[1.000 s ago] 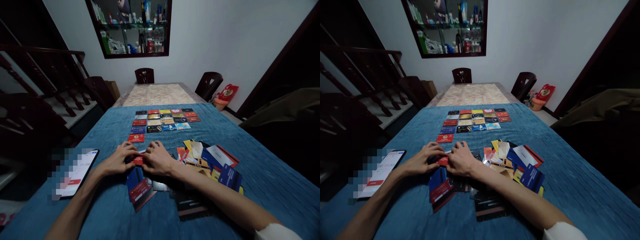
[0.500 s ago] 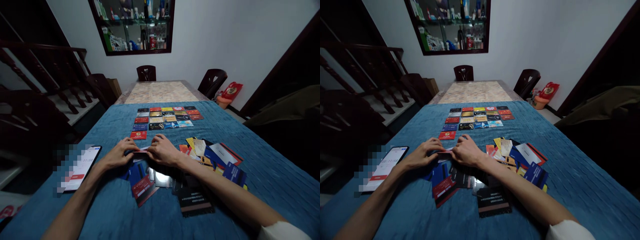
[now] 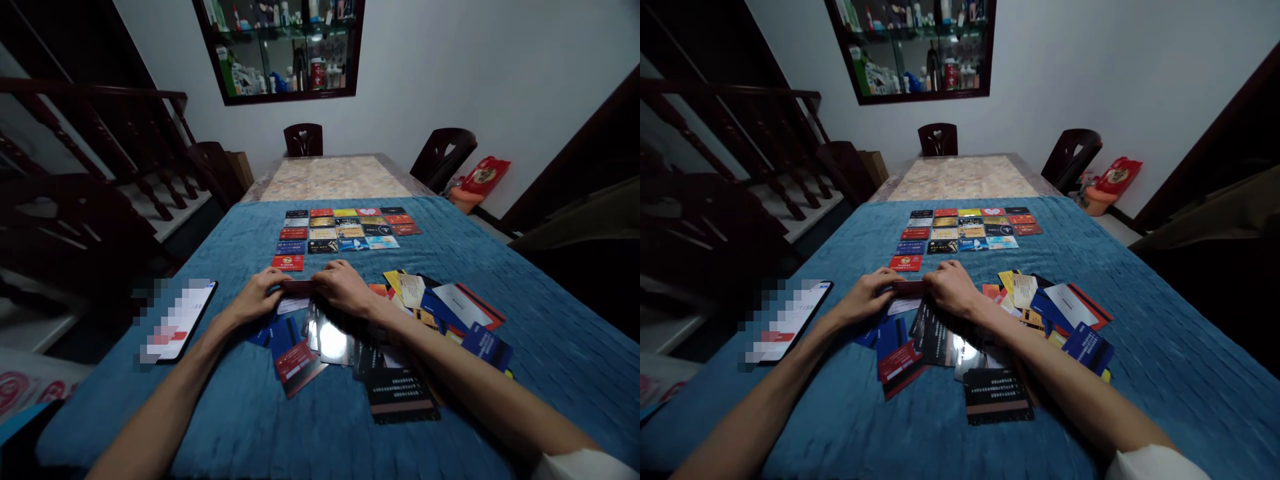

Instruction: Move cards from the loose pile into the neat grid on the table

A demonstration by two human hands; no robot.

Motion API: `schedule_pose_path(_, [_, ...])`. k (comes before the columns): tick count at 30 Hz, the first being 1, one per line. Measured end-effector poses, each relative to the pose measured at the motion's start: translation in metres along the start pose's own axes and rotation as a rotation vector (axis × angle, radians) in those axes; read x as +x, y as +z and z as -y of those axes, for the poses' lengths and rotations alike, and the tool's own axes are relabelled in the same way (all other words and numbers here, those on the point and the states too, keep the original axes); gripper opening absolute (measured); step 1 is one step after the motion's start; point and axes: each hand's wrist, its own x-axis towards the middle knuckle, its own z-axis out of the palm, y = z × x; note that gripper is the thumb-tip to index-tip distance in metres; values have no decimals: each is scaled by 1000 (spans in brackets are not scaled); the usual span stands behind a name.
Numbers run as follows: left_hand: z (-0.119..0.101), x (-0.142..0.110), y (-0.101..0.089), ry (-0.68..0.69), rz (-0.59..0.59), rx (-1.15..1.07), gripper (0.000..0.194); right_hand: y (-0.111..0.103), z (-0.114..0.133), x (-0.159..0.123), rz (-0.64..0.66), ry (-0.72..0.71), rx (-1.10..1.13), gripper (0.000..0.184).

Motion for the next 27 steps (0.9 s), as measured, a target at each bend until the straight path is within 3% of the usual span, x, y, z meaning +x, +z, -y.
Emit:
schedule_pose_path(9, [-5, 1, 3, -32, -22, -10, 27, -8, 2, -2, 5, 61, 10, 18])
schedule_pose_path(18, [-15, 3, 5, 37, -50, 7, 20, -11, -9, -1, -262, 6, 106, 21])
schedule_pose_path(27, [-28, 7, 14, 62, -164, -13, 21, -32, -2, -9, -329, -48, -188, 32])
